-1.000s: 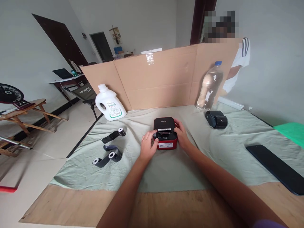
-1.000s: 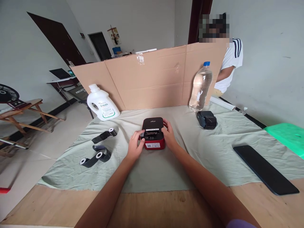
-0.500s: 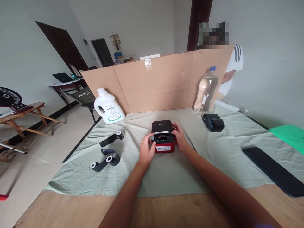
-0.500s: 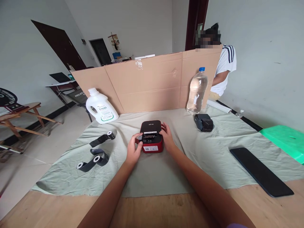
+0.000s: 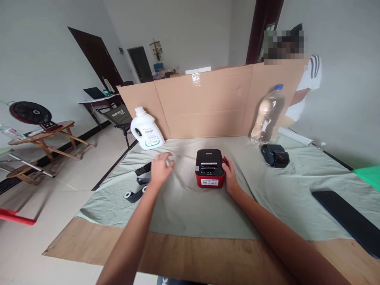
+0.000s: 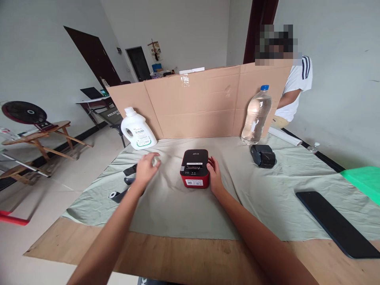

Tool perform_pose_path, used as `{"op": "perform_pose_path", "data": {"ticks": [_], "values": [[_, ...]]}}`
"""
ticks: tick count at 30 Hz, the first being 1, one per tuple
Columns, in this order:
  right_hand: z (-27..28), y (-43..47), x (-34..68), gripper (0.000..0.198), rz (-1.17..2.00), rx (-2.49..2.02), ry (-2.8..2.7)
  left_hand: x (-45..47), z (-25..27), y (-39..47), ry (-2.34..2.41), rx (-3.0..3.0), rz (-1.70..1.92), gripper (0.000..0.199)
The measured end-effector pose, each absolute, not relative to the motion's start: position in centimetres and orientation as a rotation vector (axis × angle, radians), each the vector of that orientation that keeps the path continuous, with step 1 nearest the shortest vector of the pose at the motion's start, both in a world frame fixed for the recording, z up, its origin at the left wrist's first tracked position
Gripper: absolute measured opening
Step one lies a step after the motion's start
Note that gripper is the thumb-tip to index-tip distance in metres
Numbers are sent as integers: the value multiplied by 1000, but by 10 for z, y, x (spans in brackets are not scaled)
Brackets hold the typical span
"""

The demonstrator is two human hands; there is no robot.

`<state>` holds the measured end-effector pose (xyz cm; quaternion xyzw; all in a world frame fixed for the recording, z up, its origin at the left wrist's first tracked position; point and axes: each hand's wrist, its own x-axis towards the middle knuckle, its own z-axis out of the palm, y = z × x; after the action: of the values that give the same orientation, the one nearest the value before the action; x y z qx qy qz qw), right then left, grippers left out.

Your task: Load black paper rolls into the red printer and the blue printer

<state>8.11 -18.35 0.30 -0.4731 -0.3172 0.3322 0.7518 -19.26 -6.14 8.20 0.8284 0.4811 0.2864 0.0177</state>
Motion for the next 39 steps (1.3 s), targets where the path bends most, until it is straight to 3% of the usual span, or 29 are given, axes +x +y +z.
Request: {"op": "perform_pose_path", "data": {"ticks": [3, 5, 15, 26, 30, 33, 39], "values": [[3, -183, 82, 59, 715, -1037, -728, -234, 98, -9, 1747, 2536, 182, 48], [3, -183, 82, 58, 710, -1044, -734, -249, 100, 12, 1725, 2507, 2, 47], [6, -185, 82, 61, 708, -1076, -726, -300, 105, 20, 1629, 2552, -41, 42], [11, -192, 80, 54, 685, -1126, -729, -337, 82, -14, 1696, 2377, 253, 42], [4, -204, 83, 48, 713, -1083, -769, -312, 93, -34, 1651, 2394, 675, 40], [1, -218, 84, 59, 757, -1081, -917, -252, 87, -65, 1402, 2123, 947, 44], [2, -228, 74, 85, 593, -1308, -1151, -124, 45, -122, 818, 1520, 815, 51]]}}
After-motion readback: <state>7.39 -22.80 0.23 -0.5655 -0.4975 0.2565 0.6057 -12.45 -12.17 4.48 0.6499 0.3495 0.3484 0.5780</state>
